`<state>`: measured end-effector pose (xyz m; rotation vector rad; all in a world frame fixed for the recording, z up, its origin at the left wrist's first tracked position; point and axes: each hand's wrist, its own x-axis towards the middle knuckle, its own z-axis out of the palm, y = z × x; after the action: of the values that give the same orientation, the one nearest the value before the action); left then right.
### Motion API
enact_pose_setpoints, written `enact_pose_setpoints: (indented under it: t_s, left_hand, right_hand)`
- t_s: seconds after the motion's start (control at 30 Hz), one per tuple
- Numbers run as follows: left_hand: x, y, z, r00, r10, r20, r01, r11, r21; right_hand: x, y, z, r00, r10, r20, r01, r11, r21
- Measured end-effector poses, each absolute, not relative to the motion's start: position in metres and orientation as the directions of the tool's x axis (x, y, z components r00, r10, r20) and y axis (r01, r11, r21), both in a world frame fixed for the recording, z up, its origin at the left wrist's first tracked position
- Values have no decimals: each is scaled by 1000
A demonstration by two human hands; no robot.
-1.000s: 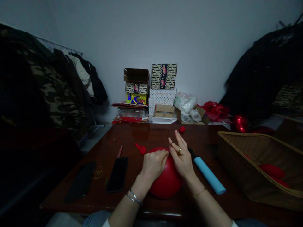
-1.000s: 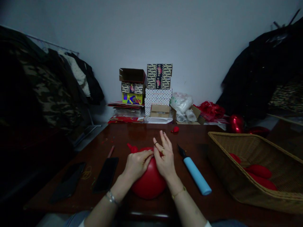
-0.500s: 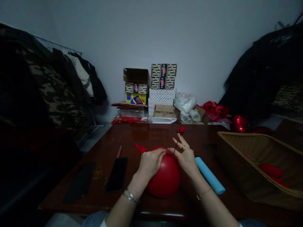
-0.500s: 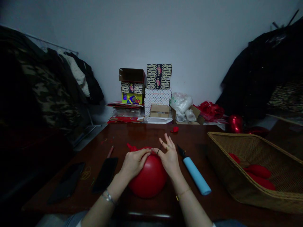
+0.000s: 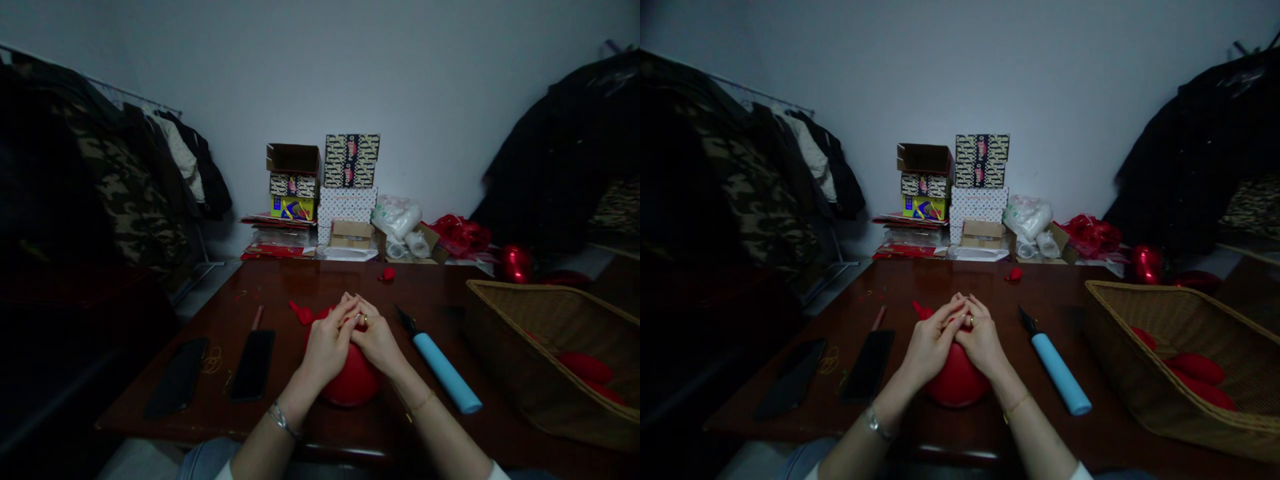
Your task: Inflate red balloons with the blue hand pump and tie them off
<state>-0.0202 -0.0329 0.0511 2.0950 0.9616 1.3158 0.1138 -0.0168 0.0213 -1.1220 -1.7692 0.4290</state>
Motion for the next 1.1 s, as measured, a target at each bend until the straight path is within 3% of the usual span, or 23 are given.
enact_pose_setpoints:
  t_s: [0.2, 0.43, 0.67, 1.1]
  left_hand:
    - [-35, -23, 56, 340, 756, 559, 356, -654, 668]
    - [-57, -15, 63, 575, 645, 504, 457, -764, 455]
    - [-58, -14, 60, 664, 522, 535, 441, -851, 284]
    - [-45, -19, 54, 572, 269, 775, 347, -935, 69]
  right_hand:
    - [114, -26, 30, -167, 820, 548, 532, 543, -650]
    - [118, -32, 32, -214, 821, 529, 594, 539, -596]
    - [124, -35, 36, -270, 827, 493, 614, 542, -573]
    - [130, -35, 41, -289, 850, 440, 573, 522, -632]
